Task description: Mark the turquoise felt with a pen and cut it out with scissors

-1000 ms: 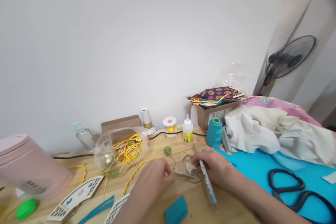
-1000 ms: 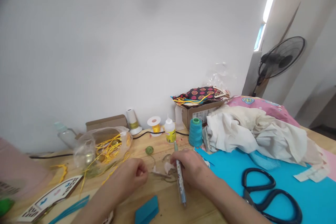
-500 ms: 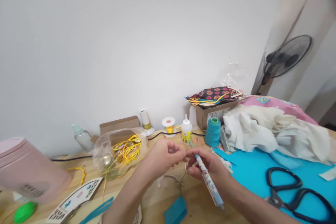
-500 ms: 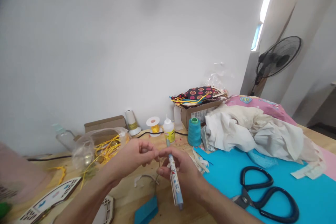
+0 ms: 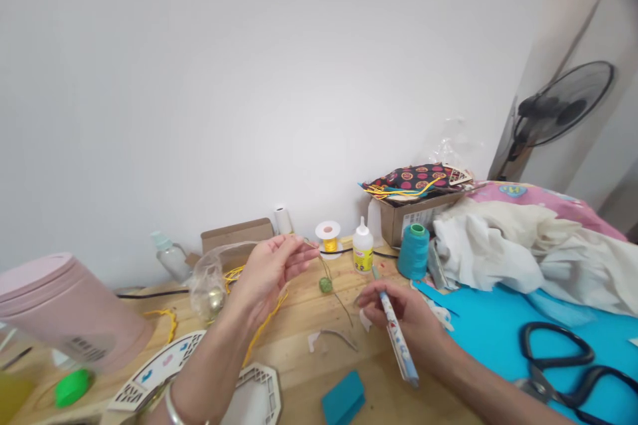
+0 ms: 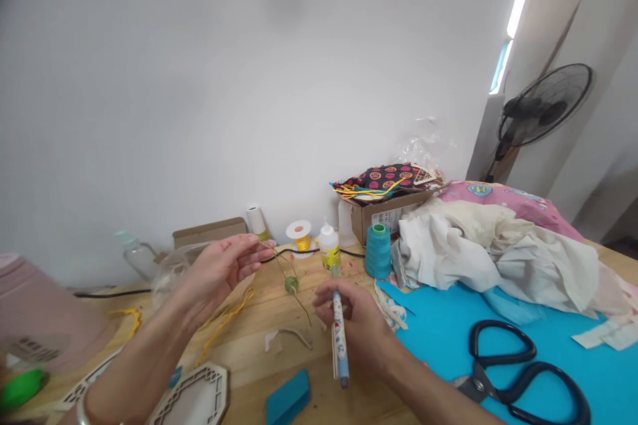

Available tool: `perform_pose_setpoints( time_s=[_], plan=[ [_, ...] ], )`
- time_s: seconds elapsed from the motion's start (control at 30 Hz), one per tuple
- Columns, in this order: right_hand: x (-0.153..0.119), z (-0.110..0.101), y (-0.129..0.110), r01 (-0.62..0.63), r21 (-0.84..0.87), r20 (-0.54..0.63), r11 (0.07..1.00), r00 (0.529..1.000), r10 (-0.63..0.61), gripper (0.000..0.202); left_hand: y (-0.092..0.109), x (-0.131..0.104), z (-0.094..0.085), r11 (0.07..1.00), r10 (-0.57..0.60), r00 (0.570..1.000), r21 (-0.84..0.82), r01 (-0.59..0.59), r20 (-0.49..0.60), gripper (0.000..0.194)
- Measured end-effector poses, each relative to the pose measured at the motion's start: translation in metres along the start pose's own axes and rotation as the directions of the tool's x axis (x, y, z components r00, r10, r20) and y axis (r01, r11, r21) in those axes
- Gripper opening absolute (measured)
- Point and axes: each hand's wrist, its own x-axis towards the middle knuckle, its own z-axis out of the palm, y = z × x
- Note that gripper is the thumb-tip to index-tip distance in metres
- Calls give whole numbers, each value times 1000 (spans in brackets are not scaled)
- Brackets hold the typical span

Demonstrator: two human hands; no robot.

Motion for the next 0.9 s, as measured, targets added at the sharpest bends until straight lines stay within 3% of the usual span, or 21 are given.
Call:
perform_pose_setpoints(
  time_s=[0.2, 0.3, 0.47, 0.6, 0.73, 0.8, 0.9],
  plan=[
    [18, 18, -24, 66, -28, -3, 997, 998, -66, 30, -1, -7, 13, 997, -67, 986, -24, 72, 150, 20],
    [28, 29, -33, 93, -34, 4, 995, 996, -93, 23, -1, -7, 21, 994, -66, 984, -74, 79, 165, 20],
    [21, 25, -27, 118, -155, 13, 981, 993, -117, 18, 1, 2, 19, 978, -26, 999, -204, 30, 22, 23],
    [0, 3, -13, 131, -288, 113, 949, 988, -102, 28, 2, 16, 3, 960, 9, 991, -277, -46, -134, 8],
    [-15, -21, -12, 196, -488, 225, 850, 970, -94, 23, 1, 26, -13, 942, 50, 973, -314, -120, -224, 13],
    [-14, -20, -16, 270, -584, 294, 766, 949, -111, 23, 0, 28, -15, 942, 50, 973, -314, -122, -227, 14],
    [-6, 2, -18, 408, -612, 444, 677, 886, -133, 21, -1, 27, -12, 953, 35, 981, -289, -91, -192, 12]
  ],
)
